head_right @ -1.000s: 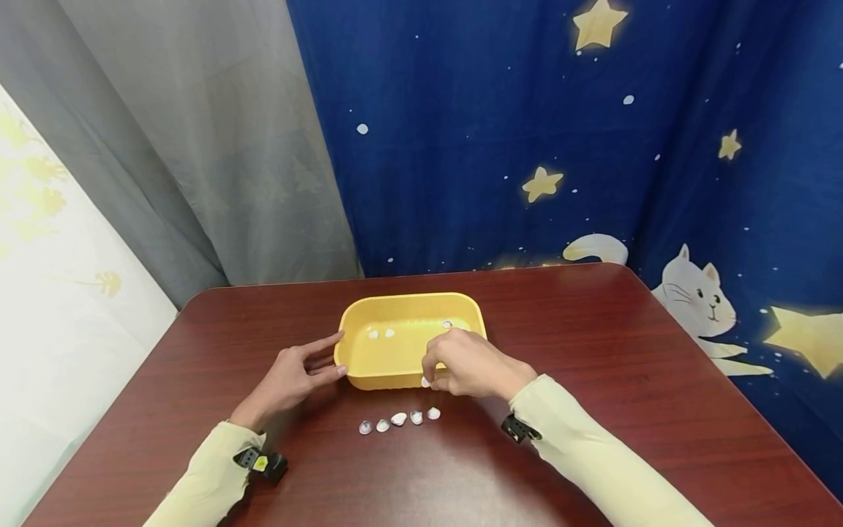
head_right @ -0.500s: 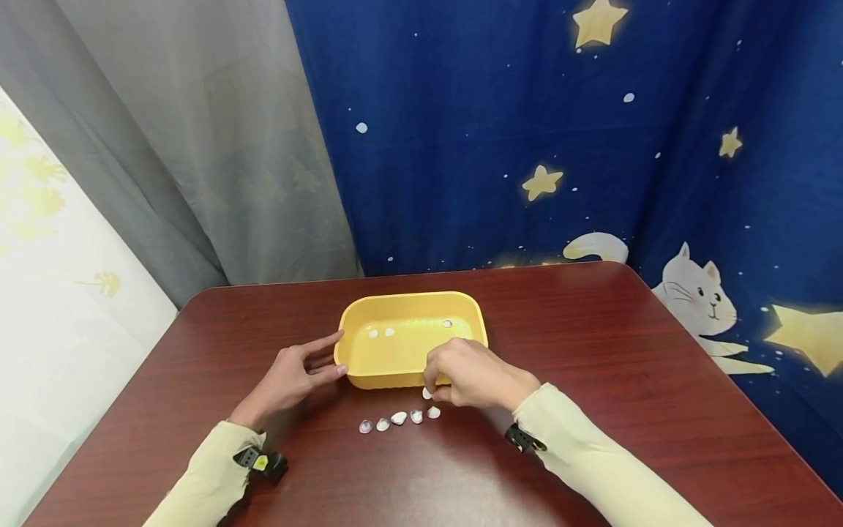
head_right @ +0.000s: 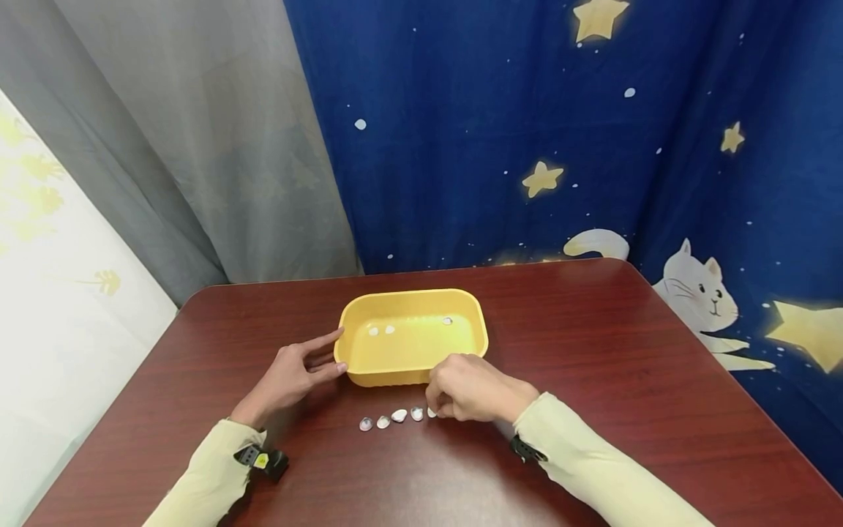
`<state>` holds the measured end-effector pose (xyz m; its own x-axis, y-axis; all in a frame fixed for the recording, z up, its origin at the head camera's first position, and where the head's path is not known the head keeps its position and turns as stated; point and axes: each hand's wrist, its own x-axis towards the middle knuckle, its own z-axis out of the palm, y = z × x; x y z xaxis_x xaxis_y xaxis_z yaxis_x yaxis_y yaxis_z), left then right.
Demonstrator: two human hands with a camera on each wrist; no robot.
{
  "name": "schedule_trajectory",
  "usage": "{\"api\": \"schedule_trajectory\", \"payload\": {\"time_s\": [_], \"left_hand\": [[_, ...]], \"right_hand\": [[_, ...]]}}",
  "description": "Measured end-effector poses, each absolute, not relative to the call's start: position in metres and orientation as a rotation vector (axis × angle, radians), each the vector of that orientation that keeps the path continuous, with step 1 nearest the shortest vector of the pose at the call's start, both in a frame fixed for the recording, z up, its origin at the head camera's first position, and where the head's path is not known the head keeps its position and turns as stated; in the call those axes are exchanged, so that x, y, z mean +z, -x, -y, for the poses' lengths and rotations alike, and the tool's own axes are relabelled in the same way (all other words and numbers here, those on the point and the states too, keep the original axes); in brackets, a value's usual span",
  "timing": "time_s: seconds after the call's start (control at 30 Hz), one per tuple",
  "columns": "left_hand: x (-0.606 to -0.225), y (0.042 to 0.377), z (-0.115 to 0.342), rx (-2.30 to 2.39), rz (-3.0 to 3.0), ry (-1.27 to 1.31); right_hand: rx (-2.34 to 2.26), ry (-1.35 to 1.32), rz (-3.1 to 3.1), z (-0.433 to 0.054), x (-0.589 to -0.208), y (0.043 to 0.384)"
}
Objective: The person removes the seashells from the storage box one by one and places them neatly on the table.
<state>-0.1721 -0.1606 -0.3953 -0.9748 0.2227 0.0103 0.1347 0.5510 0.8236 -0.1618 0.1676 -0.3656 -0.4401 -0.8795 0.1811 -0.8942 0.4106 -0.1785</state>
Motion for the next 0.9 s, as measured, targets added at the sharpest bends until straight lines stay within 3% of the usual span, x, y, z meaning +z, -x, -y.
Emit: {"api": "schedule_trajectory", "payload": {"time_s": [0.9], "left_hand": [[-0.396, 0.173, 0.162, 1.384, -2.692, -0.303]], "right_hand": [[0.198, -1.659, 2.511, -0.165, -0.389, 0.155]]}}
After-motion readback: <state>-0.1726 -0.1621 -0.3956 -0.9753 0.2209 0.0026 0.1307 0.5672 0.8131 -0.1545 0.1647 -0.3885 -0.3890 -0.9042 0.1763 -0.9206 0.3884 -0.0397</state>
